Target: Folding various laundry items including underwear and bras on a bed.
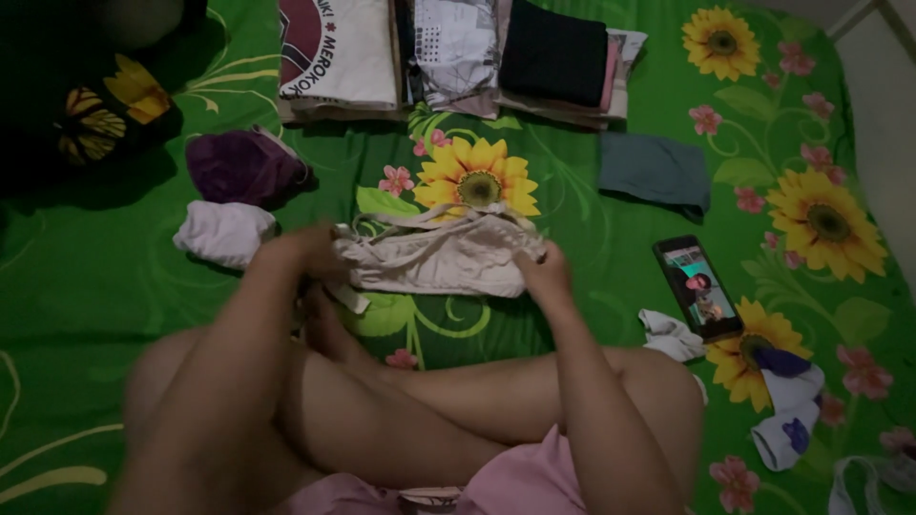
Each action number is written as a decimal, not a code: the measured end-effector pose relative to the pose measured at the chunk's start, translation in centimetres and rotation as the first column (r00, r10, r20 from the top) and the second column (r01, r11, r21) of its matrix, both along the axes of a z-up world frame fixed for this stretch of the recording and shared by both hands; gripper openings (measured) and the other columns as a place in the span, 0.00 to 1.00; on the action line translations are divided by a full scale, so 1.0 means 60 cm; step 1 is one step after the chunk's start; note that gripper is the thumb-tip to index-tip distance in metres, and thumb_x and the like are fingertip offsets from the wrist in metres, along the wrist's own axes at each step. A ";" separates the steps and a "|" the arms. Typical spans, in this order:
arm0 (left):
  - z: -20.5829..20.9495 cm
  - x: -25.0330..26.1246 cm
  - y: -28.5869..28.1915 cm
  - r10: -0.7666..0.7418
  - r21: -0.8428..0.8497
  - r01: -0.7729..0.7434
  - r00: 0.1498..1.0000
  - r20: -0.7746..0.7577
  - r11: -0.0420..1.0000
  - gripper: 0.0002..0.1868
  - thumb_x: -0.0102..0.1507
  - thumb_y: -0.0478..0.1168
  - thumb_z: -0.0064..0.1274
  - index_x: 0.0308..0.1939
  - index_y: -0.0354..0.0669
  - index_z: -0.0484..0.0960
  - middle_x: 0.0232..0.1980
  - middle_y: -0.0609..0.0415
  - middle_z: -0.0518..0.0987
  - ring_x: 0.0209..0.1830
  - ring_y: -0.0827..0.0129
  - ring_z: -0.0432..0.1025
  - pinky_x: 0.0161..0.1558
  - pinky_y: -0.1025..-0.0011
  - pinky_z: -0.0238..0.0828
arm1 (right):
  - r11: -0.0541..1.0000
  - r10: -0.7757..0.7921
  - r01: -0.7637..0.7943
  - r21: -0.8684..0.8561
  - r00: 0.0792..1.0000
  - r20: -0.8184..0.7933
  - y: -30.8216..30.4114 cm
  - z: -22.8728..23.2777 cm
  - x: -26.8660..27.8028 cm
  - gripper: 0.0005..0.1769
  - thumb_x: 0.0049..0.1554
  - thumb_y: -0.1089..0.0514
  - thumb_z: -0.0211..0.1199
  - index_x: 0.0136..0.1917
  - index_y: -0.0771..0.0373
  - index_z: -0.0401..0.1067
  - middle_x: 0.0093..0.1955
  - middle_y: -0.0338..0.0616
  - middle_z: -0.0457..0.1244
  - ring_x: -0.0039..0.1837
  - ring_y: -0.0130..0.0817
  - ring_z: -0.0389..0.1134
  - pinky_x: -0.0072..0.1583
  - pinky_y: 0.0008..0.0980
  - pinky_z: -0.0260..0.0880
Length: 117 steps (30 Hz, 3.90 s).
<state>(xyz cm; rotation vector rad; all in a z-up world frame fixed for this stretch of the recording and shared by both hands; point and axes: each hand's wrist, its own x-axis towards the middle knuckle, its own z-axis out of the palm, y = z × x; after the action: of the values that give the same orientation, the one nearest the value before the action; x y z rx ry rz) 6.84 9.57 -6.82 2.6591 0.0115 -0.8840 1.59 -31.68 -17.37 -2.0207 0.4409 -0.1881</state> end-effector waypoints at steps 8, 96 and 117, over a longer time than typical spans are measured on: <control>-0.049 0.029 0.006 -0.169 -0.138 0.140 0.959 -0.226 0.980 0.37 0.50 0.49 0.67 0.64 0.49 0.79 0.56 0.50 0.85 0.50 0.59 0.80 0.51 0.59 0.79 | 0.984 -0.075 0.082 0.158 0.996 -0.049 -0.022 0.078 -0.035 0.27 0.48 0.52 0.71 0.58 0.68 0.74 0.52 0.49 0.72 0.50 0.37 0.73 0.51 0.37 0.73; -0.141 -0.086 -0.308 0.435 -0.570 0.370 0.390 0.812 0.734 0.25 0.62 0.39 0.59 0.63 0.39 0.79 0.56 0.42 0.83 0.54 0.46 0.78 0.53 0.58 0.77 | 0.518 0.418 -0.237 0.822 0.909 -0.001 0.032 0.114 -0.067 0.26 0.62 0.41 0.56 0.64 0.61 0.70 0.52 0.47 0.70 0.51 0.38 0.73 0.52 0.38 0.72; -0.204 0.184 0.296 0.970 -0.818 -0.574 0.175 -0.167 -0.037 0.33 0.65 0.50 0.62 0.68 0.33 0.74 0.64 0.39 0.80 0.60 0.47 0.78 0.59 0.50 0.77 | 0.817 0.402 -0.160 0.553 0.846 -0.349 0.062 0.059 -0.059 0.21 0.61 0.39 0.56 0.59 0.52 0.72 0.47 0.40 0.66 0.43 0.31 0.69 0.45 0.32 0.69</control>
<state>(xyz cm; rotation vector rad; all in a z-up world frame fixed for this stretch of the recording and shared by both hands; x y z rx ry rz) 17.90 27.34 -19.04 1.3772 0.8788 0.2794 -1.97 -27.95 -13.85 -1.5594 0.4066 0.5597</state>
